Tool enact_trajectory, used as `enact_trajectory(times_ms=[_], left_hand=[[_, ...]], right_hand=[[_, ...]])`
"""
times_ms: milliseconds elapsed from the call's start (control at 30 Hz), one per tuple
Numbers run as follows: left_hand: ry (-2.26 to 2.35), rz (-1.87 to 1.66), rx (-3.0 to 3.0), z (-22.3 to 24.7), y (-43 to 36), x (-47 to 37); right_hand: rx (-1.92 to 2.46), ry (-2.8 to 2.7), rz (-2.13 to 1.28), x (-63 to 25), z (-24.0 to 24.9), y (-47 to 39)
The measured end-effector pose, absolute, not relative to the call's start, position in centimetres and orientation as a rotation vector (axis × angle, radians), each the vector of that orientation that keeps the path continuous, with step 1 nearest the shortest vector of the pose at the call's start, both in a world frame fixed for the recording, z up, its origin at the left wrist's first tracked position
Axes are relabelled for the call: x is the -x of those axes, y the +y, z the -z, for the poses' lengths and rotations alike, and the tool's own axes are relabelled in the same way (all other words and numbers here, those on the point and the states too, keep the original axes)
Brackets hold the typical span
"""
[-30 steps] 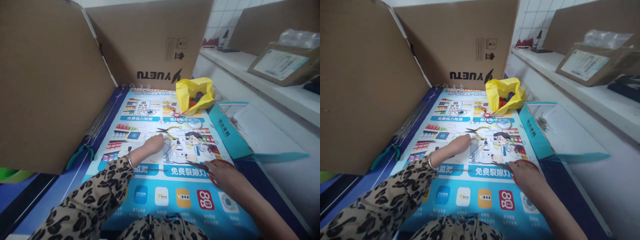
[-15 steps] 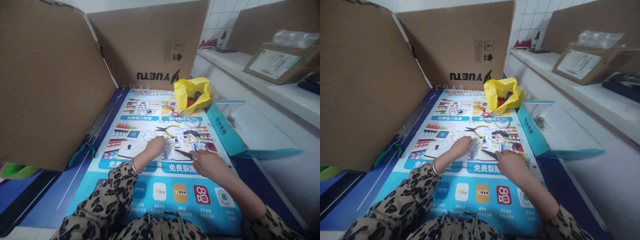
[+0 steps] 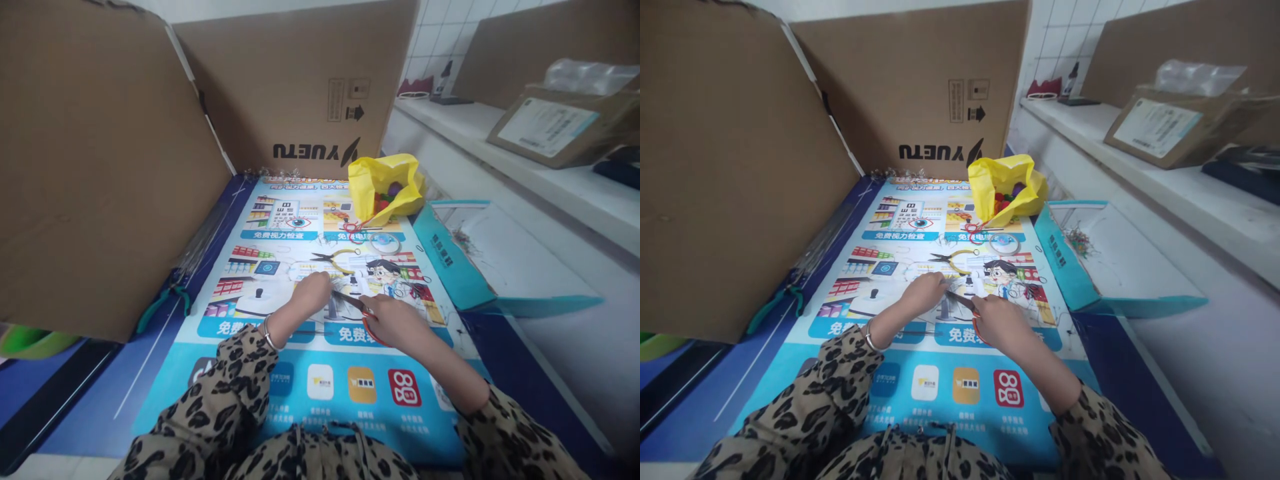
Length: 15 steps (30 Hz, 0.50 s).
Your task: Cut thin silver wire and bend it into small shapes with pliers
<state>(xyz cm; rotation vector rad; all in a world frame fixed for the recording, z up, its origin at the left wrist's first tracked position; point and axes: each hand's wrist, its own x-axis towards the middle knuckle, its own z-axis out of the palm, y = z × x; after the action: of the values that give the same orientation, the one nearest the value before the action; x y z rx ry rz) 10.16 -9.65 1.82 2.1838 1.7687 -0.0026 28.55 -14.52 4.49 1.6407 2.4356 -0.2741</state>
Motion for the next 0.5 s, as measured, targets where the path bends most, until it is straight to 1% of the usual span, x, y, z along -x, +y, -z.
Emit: enact_trajectory(times_ms=[167, 333, 500], left_hand=[[1.781, -0.026, -2.18, -1.7, -9.9, -10.2], [1.778, -0.03, -2.2, -1.5, -10.0, -10.1], [1.792, -0.011, -2.204, -1.4, -9.8, -10.0]], right_hand=[[-1.649, 2.434, 0.263, -28.6, -5.0, -14.5], [-1.673, 2.423, 0.147, -30.4, -5.6, -14.9], [-1.642, 2.445, 0.147, -30.7, -5.1, -15.1]])
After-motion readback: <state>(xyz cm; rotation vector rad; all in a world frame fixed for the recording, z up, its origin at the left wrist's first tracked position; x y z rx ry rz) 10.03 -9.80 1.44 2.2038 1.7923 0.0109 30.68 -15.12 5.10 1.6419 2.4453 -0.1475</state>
